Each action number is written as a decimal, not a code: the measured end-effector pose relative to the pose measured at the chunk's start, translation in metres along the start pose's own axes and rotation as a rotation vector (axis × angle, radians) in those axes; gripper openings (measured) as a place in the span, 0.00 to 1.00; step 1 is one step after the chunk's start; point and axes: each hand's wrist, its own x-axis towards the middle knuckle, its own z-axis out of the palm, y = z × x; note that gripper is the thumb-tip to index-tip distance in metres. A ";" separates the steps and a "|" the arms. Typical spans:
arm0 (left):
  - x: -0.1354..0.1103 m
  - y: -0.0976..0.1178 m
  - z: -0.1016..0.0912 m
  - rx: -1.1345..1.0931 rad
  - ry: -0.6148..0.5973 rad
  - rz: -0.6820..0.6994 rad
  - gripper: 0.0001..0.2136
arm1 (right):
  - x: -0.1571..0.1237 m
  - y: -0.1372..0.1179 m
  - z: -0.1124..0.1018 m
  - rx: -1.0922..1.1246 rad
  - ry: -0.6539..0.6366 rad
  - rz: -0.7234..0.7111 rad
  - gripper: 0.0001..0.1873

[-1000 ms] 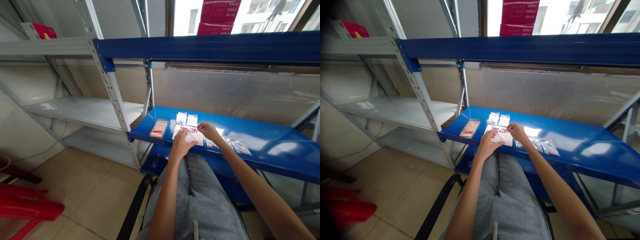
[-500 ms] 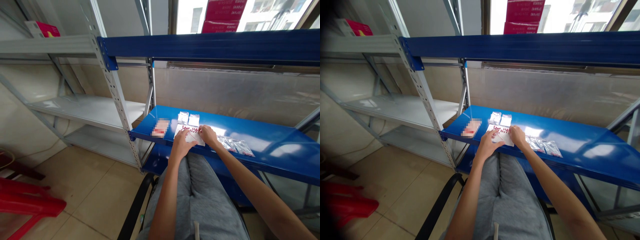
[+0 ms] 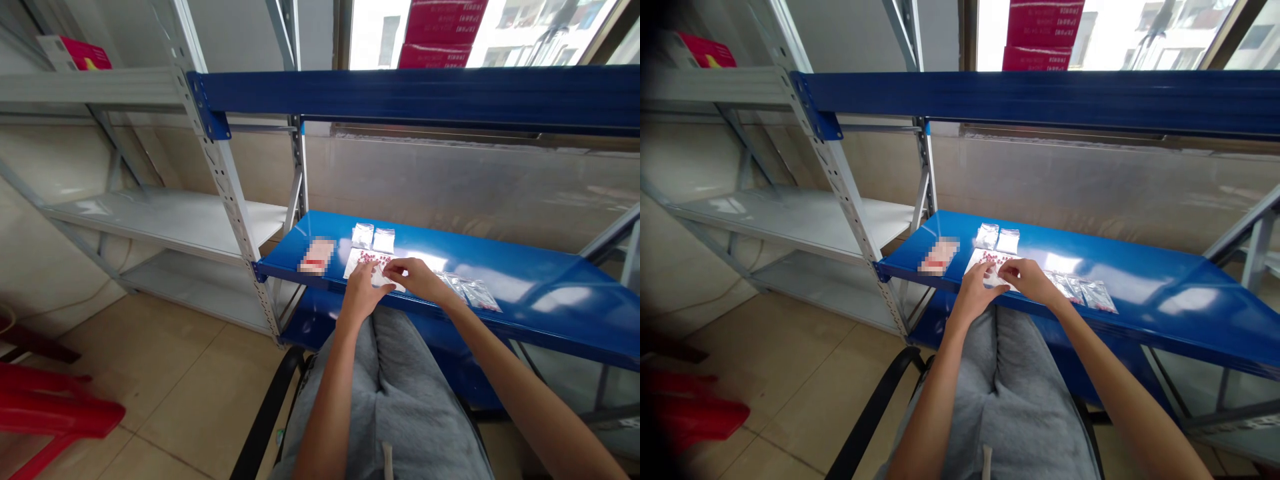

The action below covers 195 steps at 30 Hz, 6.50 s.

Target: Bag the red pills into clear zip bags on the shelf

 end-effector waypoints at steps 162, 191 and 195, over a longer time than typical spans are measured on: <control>-0.003 0.015 -0.024 -0.623 -0.106 -0.130 0.13 | -0.041 -0.062 0.015 0.720 0.371 0.174 0.18; -0.003 0.029 0.013 -0.558 -0.133 -0.187 0.09 | -0.086 -0.020 -0.017 0.603 0.123 0.326 0.23; -0.002 0.046 0.030 -0.660 -0.077 -0.236 0.13 | -0.095 -0.009 -0.041 0.557 0.115 0.382 0.22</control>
